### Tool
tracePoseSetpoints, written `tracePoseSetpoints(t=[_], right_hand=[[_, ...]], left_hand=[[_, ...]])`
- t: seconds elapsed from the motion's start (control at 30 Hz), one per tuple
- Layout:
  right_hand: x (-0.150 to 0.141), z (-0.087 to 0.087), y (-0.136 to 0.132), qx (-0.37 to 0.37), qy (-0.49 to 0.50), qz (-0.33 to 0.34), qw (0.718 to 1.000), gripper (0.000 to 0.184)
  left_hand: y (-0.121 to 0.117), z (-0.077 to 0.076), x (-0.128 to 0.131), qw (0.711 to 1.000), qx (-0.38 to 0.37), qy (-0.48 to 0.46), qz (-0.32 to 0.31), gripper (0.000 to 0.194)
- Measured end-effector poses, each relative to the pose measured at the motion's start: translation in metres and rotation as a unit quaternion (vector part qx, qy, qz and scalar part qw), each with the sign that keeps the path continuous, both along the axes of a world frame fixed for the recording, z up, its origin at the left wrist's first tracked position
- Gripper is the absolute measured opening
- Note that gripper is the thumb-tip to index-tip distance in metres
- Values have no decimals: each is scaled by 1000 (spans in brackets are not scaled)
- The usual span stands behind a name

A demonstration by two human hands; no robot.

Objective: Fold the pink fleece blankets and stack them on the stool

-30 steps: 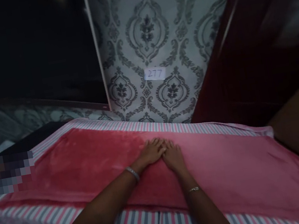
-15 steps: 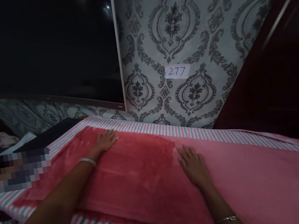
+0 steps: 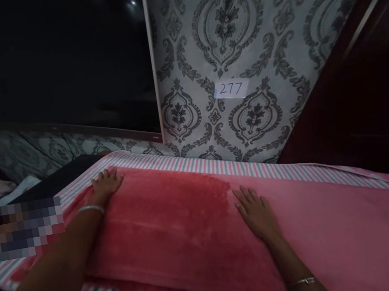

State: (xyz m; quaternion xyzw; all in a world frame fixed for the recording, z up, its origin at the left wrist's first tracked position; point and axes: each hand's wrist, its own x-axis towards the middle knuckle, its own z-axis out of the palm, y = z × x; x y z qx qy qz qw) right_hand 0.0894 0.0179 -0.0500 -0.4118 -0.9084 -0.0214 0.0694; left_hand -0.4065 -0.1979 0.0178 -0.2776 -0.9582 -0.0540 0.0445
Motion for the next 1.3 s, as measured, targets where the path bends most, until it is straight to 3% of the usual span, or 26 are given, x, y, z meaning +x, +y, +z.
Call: tracePoseSetpoints(t=[0.13,0.27,0.33,0.4,0.47,0.53,0.63,0.73,0.8,0.9,1.07,1.2,1.3], right_hand=[[-3,9,-5,-9,-2,-9,1000,54],[-5,18,-9,-9,-7,-13,1000,53],[-5,21,-11,-16,-8,-17,1000,54],[-5,23,-12,-21,-9,-20,1000,54],[-4,25,-13,-18,-9,-20,1000,54],[-4,25,-14,-12,-9,-19,1000,53],[-3,25,-14,-5,-3,-16,1000,53],[-1,25,-15,-3,1,-15,1000,53],[0,25,-16,-2,-2,-13,1000,53],[2,21,-14,7,-3,-7,1000,54],[4,11,-7,22,2,8,1000,56],[5,0,-1,50,12,20,998,56],[6,-10,4,68,32,29,997,56]], left_hand=[[-3,9,5,997,42,-40,43,70],[2,12,49,993,101,-6,63,66],[12,13,91,995,101,-1,-8,63],[25,13,147,983,82,-23,-160,59],[36,8,209,943,65,-47,-322,58],[42,-1,270,885,58,-59,-459,64],[41,-18,338,837,49,-68,-540,67],[32,-31,363,839,56,-62,-538,66],[24,-34,358,851,60,-60,-518,65],[7,-30,325,885,49,-55,-460,64],[-40,-16,228,962,-10,-26,-273,62],[-87,-5,147,977,-47,-22,-207,61],[-113,-1,106,987,-48,-8,-154,61]])
